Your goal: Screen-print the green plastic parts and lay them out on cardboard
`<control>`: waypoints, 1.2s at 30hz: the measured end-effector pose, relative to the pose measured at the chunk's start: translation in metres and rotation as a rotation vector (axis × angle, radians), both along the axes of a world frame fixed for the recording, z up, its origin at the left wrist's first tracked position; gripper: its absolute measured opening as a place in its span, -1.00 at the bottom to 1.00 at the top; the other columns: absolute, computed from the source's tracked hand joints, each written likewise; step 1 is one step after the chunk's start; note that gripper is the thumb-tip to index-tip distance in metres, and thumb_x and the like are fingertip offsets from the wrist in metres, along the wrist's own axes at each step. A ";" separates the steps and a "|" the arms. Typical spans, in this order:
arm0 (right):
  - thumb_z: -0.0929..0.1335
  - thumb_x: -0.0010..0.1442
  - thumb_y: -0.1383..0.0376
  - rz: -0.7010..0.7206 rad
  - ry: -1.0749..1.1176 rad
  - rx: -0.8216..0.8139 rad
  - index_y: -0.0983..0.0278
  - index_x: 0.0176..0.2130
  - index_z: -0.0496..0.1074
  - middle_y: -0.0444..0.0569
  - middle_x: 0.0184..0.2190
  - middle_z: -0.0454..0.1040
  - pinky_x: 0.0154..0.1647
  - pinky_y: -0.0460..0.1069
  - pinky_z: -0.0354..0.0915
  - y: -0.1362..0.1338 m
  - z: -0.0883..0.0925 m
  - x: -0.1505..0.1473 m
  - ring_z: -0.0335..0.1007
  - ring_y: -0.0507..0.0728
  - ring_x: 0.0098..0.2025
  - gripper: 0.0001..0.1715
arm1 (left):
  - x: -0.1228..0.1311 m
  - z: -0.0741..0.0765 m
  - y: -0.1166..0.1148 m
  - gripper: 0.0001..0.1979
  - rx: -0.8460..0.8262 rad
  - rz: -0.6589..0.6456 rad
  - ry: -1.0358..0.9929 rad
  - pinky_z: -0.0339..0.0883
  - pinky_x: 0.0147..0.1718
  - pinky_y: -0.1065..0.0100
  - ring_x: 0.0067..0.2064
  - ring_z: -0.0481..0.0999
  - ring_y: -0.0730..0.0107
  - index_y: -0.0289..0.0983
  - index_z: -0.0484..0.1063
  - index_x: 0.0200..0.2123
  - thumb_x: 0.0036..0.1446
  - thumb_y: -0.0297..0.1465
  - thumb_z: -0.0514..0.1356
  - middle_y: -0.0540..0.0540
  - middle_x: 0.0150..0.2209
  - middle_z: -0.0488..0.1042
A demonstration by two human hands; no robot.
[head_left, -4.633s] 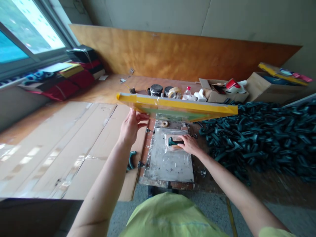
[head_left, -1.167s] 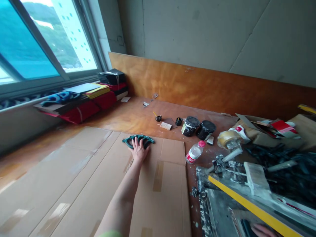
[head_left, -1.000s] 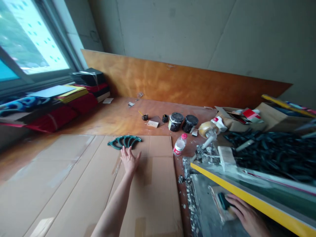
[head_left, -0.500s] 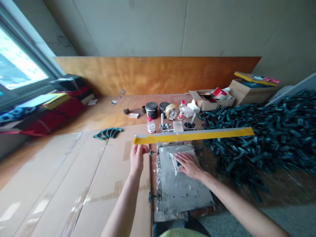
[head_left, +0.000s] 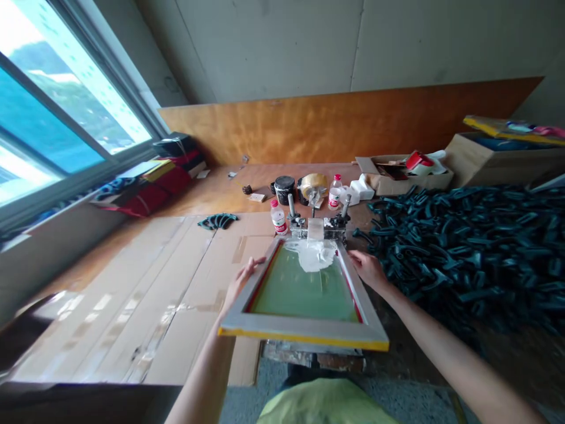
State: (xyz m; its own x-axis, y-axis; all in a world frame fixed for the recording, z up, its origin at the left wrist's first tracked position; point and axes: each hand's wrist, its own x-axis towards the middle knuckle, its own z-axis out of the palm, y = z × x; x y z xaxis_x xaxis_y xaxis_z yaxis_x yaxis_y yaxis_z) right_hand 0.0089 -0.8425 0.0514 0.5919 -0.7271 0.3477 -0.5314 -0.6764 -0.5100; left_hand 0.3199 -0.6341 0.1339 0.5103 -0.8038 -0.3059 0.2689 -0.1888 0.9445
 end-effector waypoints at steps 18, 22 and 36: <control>0.29 0.10 0.45 0.237 0.456 -0.129 0.27 -0.34 0.47 0.00 -0.35 0.52 -0.21 -0.03 0.25 0.023 0.033 0.091 0.38 0.15 -0.22 -0.82 | -0.010 -0.115 0.024 -0.06 0.124 -0.060 -0.012 0.27 -0.55 0.46 -0.51 0.41 0.46 -0.30 0.15 0.28 -0.11 -0.01 0.32 0.04 -0.47 0.45; 0.26 0.02 0.57 0.501 0.411 -0.130 0.26 -0.32 0.49 -0.03 -0.36 0.50 -0.20 -0.03 0.24 0.038 0.040 0.061 0.36 0.13 -0.21 -0.68 | -0.013 -0.112 0.024 -0.08 0.138 -0.029 0.003 0.30 -0.55 0.43 -0.50 0.45 0.42 -0.29 0.20 0.25 -0.14 -0.01 0.34 0.01 -0.44 0.49; 0.28 0.18 0.49 0.451 0.275 -0.153 0.25 -0.21 0.51 -0.01 -0.28 0.51 -0.15 -0.01 0.30 0.054 0.027 0.059 0.36 0.13 -0.18 -0.74 | -0.012 -0.111 0.025 -0.17 0.138 -0.011 -0.024 0.30 -0.52 0.44 -0.49 0.46 0.42 -0.26 0.27 0.19 -0.12 -0.03 0.34 0.02 -0.45 0.50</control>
